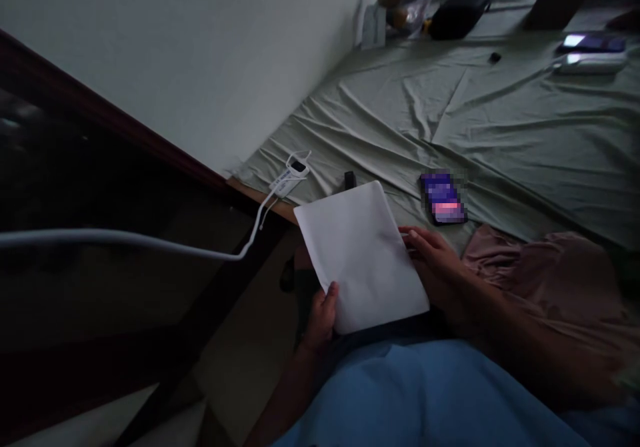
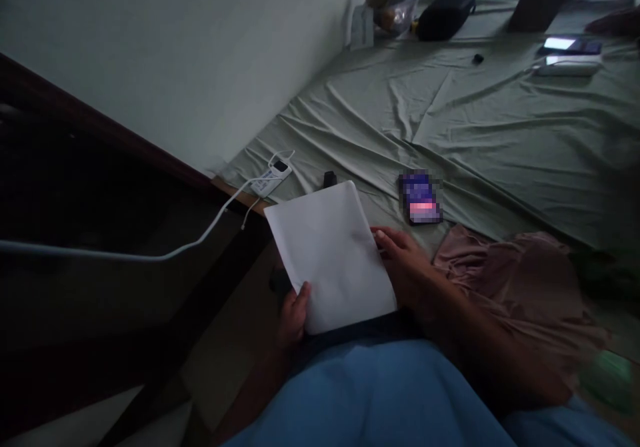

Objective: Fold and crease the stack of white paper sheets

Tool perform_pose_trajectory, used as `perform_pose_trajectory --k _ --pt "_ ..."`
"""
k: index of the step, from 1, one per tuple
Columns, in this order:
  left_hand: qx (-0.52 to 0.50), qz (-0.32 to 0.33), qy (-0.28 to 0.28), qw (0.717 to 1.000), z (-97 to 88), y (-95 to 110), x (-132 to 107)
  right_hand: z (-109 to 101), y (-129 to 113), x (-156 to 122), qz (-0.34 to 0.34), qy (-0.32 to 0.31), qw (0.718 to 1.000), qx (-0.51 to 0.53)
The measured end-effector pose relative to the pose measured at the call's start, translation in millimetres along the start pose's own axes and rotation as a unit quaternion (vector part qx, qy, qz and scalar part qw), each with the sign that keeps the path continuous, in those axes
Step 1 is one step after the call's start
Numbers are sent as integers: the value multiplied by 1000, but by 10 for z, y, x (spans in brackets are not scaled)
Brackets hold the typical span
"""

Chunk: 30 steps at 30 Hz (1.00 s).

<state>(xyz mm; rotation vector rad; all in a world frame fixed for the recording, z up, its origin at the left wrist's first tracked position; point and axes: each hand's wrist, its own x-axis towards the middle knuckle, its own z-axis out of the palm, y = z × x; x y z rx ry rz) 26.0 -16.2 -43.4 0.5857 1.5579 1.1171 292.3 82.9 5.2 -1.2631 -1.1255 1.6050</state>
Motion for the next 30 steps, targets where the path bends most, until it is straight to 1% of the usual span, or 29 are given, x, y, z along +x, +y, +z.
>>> perform_pose_trajectory --k 3,5,6,7,9,11,13,14,16,19,21,23,26,28,29,30 --pt "-2 14 -4 1000 100 79 76 41 -9 -49 42 -30 994 92" --pt "-3 22 -8 1000 177 115 118 -7 12 -40 63 -58 990 116" --pt "-1 25 -10 1000 217 126 133 -48 30 -23 66 -65 990 108" --pt "1 27 -12 1000 259 131 145 -95 51 2 61 -64 992 85" --pt "12 32 -22 999 340 127 160 -193 90 61 26 -46 998 16" --pt "34 40 -39 998 411 109 167 -277 110 117 -18 -33 998 -45" --pt "62 50 -54 995 462 85 177 -337 113 159 -44 -26 995 -88" --pt "79 55 -57 994 477 75 187 -359 111 175 -52 -22 992 -110" --pt "126 77 -39 988 490 59 222 -388 107 200 -62 -11 985 -160" --pt "206 151 27 966 474 55 301 -404 108 228 -62 12 967 -247" --pt "234 188 60 952 453 67 352 -403 112 241 -52 25 953 -297" --pt "260 199 68 942 435 95 385 -402 115 249 -47 29 945 -323" --pt "322 203 60 923 423 184 390 -404 114 256 -54 25 941 -332" --pt "385 208 59 897 427 277 365 -408 109 258 -58 27 940 -335" --pt "432 209 56 875 433 331 346 -409 105 259 -58 29 940 -336" --pt "489 207 50 846 443 386 323 -410 101 260 -55 28 940 -336"
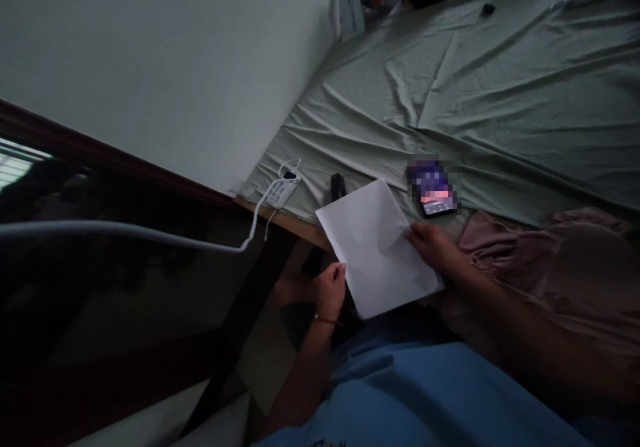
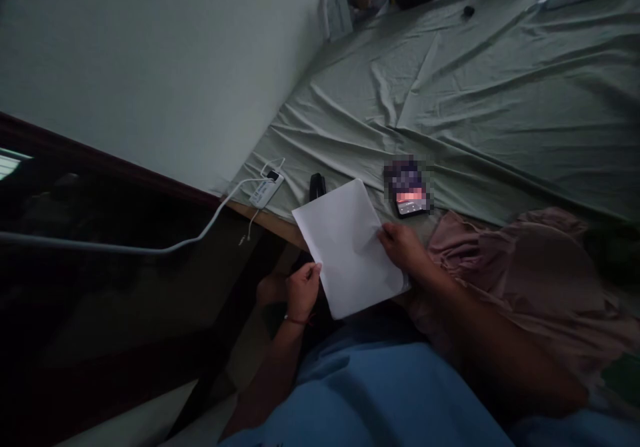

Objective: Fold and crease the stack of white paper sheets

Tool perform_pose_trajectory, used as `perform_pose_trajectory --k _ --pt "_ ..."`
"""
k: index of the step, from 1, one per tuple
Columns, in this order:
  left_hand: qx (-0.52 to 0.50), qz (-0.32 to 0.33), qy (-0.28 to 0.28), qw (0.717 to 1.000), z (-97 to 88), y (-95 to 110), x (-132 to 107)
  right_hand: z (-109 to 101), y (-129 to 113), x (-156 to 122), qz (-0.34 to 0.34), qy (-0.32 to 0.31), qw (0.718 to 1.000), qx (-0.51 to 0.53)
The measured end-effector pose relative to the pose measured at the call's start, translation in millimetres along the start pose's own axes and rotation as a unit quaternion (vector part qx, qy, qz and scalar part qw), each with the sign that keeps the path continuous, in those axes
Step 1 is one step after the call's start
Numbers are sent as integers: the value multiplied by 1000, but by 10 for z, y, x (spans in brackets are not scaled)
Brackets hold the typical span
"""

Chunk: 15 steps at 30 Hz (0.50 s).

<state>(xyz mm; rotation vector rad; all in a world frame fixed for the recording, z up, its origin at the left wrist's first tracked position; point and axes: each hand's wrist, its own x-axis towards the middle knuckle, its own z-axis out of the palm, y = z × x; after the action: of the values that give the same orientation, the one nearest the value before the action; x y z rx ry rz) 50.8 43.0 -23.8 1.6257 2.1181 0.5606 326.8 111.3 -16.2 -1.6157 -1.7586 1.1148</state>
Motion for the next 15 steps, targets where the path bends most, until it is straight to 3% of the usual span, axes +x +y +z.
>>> perform_pose_trajectory --k 4,7,12,15 --pt "237 29 -71 968 -163 204 -12 -5 -12 6 6 -13 1000 -1" --pt "328 33 -104 938 -252 370 -32 -12 -24 6 0 -15 1000 -5" --pt "345 76 -84 932 -350 503 -73 -33 -51 0 4 -16 1000 -9" --pt "270 179 4 946 -377 488 -123 -26 -24 7 3 -14 1000 7"
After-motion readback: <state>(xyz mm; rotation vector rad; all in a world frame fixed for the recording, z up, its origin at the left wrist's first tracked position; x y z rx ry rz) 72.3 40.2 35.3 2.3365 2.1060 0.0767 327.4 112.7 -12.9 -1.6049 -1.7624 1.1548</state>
